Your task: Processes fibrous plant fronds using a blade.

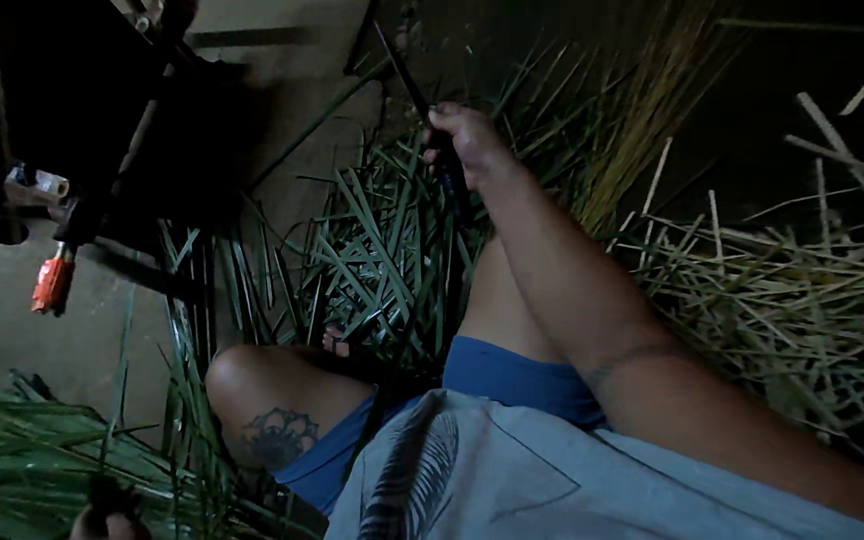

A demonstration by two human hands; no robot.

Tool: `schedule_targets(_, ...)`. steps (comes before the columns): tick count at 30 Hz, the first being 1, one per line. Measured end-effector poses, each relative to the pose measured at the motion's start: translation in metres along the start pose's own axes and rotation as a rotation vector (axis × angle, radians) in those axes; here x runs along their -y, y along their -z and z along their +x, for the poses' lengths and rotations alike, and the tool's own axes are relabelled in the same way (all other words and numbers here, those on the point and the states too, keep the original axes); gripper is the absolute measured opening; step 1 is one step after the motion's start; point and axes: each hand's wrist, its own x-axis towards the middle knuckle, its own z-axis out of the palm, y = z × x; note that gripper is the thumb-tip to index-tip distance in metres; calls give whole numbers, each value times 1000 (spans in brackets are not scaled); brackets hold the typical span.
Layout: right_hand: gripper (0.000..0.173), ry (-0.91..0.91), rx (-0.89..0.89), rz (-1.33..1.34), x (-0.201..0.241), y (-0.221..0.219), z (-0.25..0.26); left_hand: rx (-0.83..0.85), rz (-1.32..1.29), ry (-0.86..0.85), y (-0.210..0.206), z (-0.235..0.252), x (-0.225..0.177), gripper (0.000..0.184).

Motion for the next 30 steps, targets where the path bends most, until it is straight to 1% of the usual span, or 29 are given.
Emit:
schedule_targets(2,34,9,34,-48,-10,-14,-6,-20,-234,81,-20,8,-42,45)
schedule_targets(4,33,51,56,-90,-22,-29,-12,18,-504,129,-36,17,-86,42)
schedule_targets(6,34,92,107,-136,-34,-41,-16,84,-738,130,-49,23,-125,34)
schedule_targets(7,33,105,144,-154,-38,-47,-19,110,-835,110,-58,27,-139,27)
schedule_targets(9,29,123,233,-180,-45,-57,-28,138,-970,71,-81,24,-172,27)
schedule_targets(10,28,123,281,-190,-47,-61,-32,132,-1018,80,-96,15,-199,28)
schedule_targets(12,30,81,375,-209,-51,-65,-41,136,-1076,109,-125,-5,-249,29)
schedule_targets(13,32,42,421,-208,-53,-67,-45,156,-1085,116,-140,-11,-264,31)
schedule_targets(15,34,-53,511,-148,-57,-71,-55,226,-1069,123,-167,-19,-280,37)
schedule_targets(17,33,-116,594,-93,-60,-74,-63,291,-1010,145,-191,-27,-287,35)
schedule_targets(20,34,-155,695,-80,-62,-75,-68,360,-979,174,-218,-41,-293,32)
schedule_targets(21,30,-159,717,-80,-63,-75,-68,378,-970,184,-222,-47,-298,32)
schedule_targets(24,25,-199,693,-68,-64,-76,-68,453,-940,194,-228,-65,-308,33)
schedule_targets(27,28,-183,672,-84,-63,-77,-64,550,-954,259,-227,-76,-312,33)
schedule_targets(28,30,-167,669,-82,-63,-77,-62,603,-954,285,-226,-78,-311,29)
schedule_targets(29,30,-150,661,-87,-61,-77,-60,665,-934,296,-226,-80,-309,29)
schedule_targets(30,30,-133,644,-94,-59,-76,-58,753,-883,262,-222,-82,-305,33)
